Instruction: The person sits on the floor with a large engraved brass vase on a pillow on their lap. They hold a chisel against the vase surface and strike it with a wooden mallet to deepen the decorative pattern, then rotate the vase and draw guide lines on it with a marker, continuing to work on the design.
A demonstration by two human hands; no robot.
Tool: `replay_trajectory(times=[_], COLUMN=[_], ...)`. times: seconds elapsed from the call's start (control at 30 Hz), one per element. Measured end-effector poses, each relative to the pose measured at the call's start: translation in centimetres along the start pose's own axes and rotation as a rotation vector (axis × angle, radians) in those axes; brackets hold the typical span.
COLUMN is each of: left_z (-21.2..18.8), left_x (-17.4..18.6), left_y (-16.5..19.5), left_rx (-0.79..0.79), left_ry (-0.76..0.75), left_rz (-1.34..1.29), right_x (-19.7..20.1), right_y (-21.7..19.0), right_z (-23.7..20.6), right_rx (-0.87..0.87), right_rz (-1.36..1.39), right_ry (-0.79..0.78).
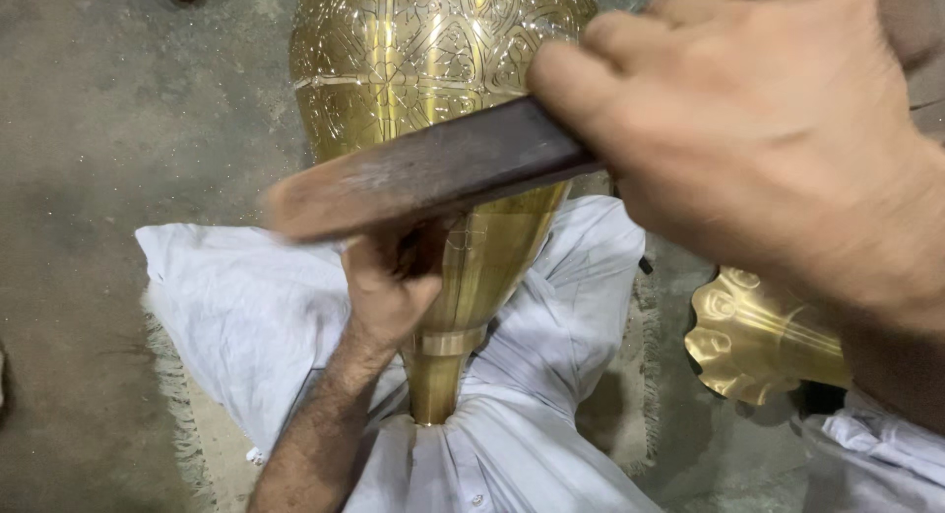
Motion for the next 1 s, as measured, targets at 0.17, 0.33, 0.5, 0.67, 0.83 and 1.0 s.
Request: replay_trajectory(times=[0.17, 0.33, 0.5, 0.67, 0.83, 1.0], left_z=[2.0, 3.7, 4.9, 6.1, 7.3, 8.5], left_x=[0.5, 0.5, -0.1, -0.1, -0.8, -3.2], left_y=[2.4, 3.4, 3.0, 3.1, 2.5, 6.2], left_rx=[-0.218, -0.26, -0.229, -0.283, -0.21, -0.529], left_ry=[-0.133, -0.208, -0.416, -0.374, -0.625, -0.943], left_rz=[-0.117, -0.049, 0.018, -0.122, -0.103, 0.044], right_x=[-3.8, -5.3, -9.4, -17.5, -26.2, -31.2], right_y=[2.7, 3.9, 5.6, 3.8, -3.8, -11.6], right_z=[-3.0, -4.7, -8.4, -12.7, -17.5, -20.0], right_rx=[-0.055, -0.187, -0.496, -0.579, -0.884, -1.103], right_rz=[0.131, 0.447, 0.786, 0.823, 1.634, 1.83], right_ry=[-0.025, 0.039, 0.051, 0.035, 0.159, 0.201])
Point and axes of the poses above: each hand's wrist, its own z-axis towards the middle knuckle, its own x-axis out of the back of the hand, y = z × x, the point moved 8 cm from there along z, towards the middle knuckle, and after that the axes turned 8 degrees about -x, right-handed, at the moved point
